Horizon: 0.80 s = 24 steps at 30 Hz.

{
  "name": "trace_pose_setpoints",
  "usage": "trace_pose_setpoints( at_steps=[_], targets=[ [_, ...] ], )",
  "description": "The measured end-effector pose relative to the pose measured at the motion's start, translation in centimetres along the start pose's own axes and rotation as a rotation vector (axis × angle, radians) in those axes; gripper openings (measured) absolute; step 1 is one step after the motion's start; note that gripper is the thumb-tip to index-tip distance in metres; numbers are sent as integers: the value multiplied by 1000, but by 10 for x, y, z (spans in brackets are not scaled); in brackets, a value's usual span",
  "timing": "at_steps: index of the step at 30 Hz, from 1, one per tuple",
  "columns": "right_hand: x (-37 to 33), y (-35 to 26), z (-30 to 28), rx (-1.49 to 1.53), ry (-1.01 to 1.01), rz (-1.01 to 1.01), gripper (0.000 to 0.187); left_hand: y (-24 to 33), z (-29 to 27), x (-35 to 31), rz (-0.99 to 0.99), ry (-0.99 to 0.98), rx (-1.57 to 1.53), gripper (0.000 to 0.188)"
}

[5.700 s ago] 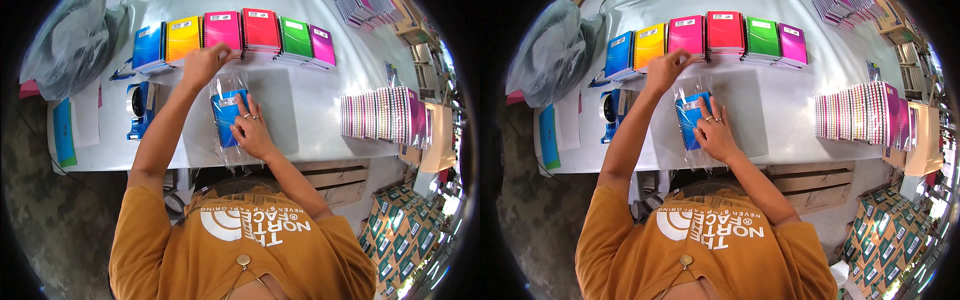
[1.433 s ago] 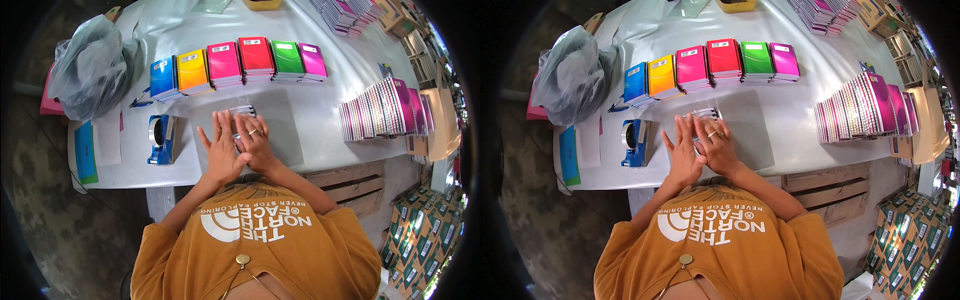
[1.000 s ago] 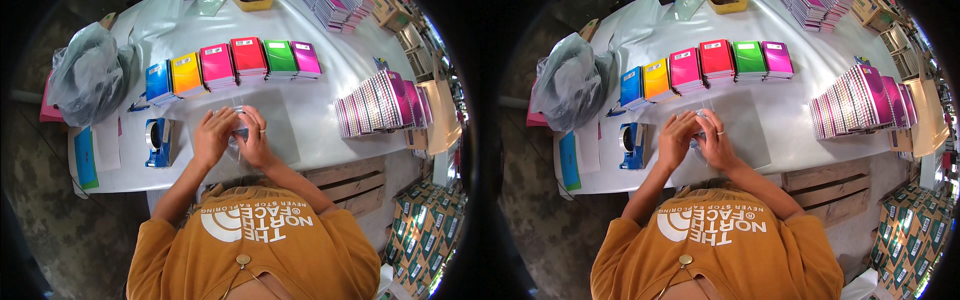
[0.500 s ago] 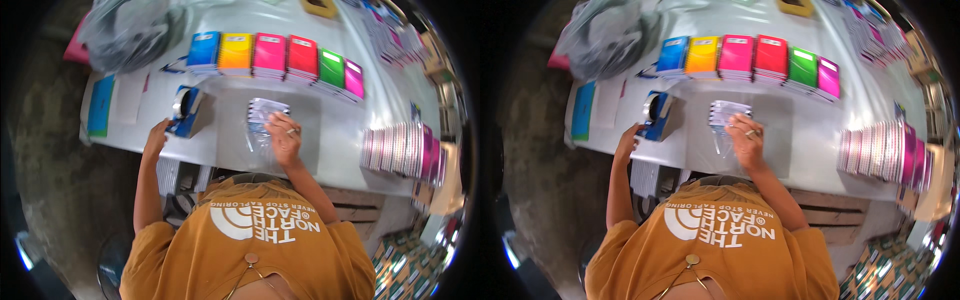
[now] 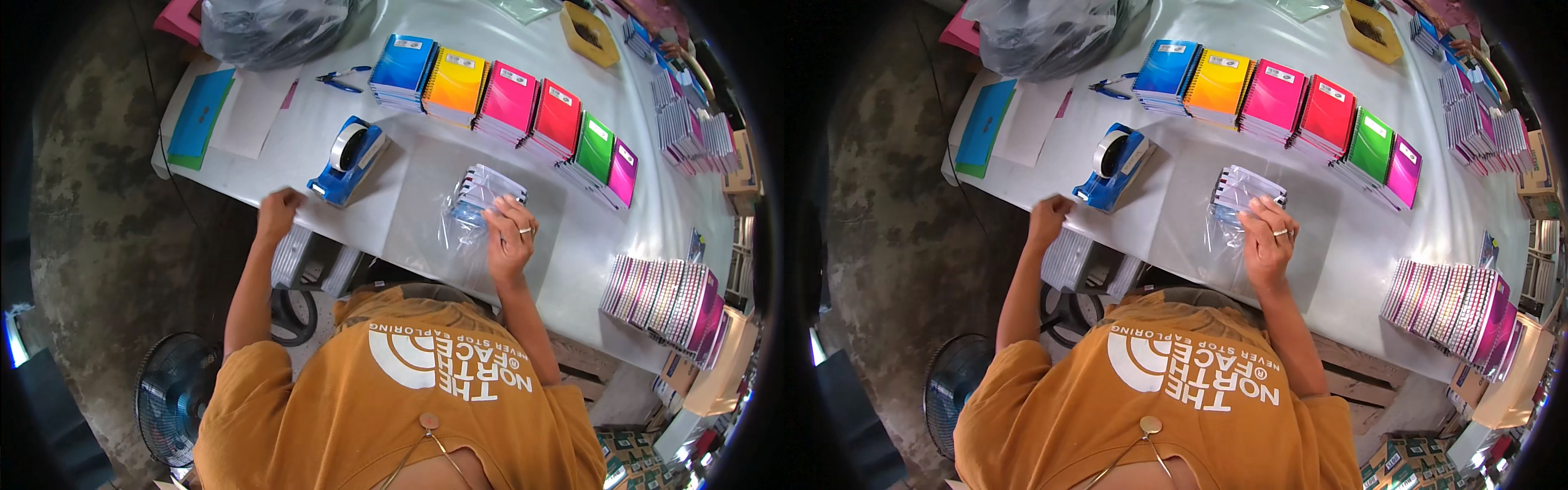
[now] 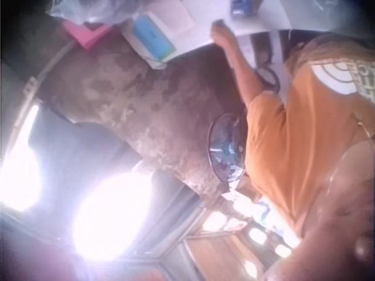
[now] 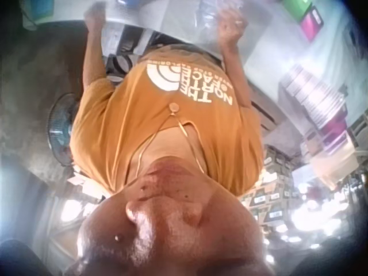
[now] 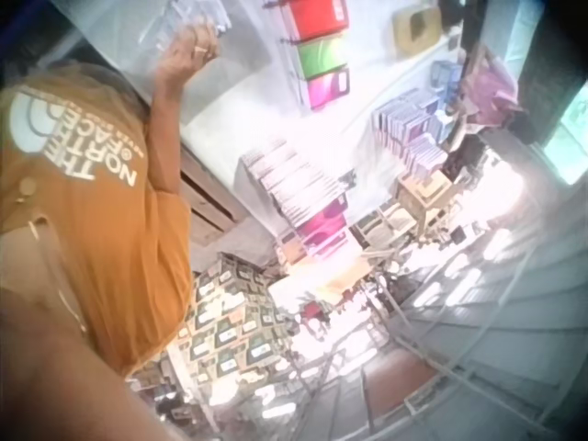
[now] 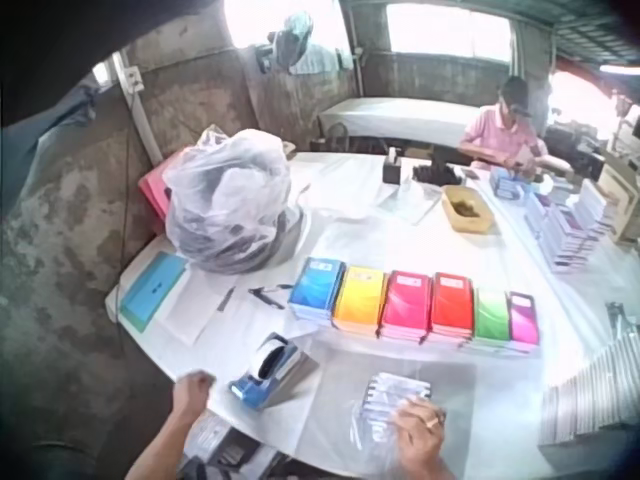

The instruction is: The person organizes colored notebooks into stacks by color and places them into plastic bags, sealing them with tape.

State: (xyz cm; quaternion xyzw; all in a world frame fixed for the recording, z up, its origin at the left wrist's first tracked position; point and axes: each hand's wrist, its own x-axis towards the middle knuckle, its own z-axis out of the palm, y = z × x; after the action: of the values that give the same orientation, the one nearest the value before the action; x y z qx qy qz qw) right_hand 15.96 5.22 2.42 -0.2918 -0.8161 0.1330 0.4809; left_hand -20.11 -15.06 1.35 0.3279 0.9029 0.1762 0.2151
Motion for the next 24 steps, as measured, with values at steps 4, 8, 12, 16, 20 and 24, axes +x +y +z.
trace_pose_setpoints(
  at_steps=[4,8,12,16,20,24],
  targets=[
    [-3,10,2,21,37,-17,24,128,-18,-7,28,364,-618,27],
    [-2,6,1,30,11,-13,25,261,29,-87,85,-313,-1072,33],
    [-6,9,1,123,44,33,26,263,100,-93,-62,-410,-938,35],
    [-5,-1,-7,70,-35,122,37,261,106,-99,-110,-348,-981,39],
    [9,-3,-22,-8,-291,87,42,238,129,-92,-19,-237,-898,39],
    [43,-20,-45,-100,-505,68,66,193,163,-75,134,-86,-460,38]
  ],
)
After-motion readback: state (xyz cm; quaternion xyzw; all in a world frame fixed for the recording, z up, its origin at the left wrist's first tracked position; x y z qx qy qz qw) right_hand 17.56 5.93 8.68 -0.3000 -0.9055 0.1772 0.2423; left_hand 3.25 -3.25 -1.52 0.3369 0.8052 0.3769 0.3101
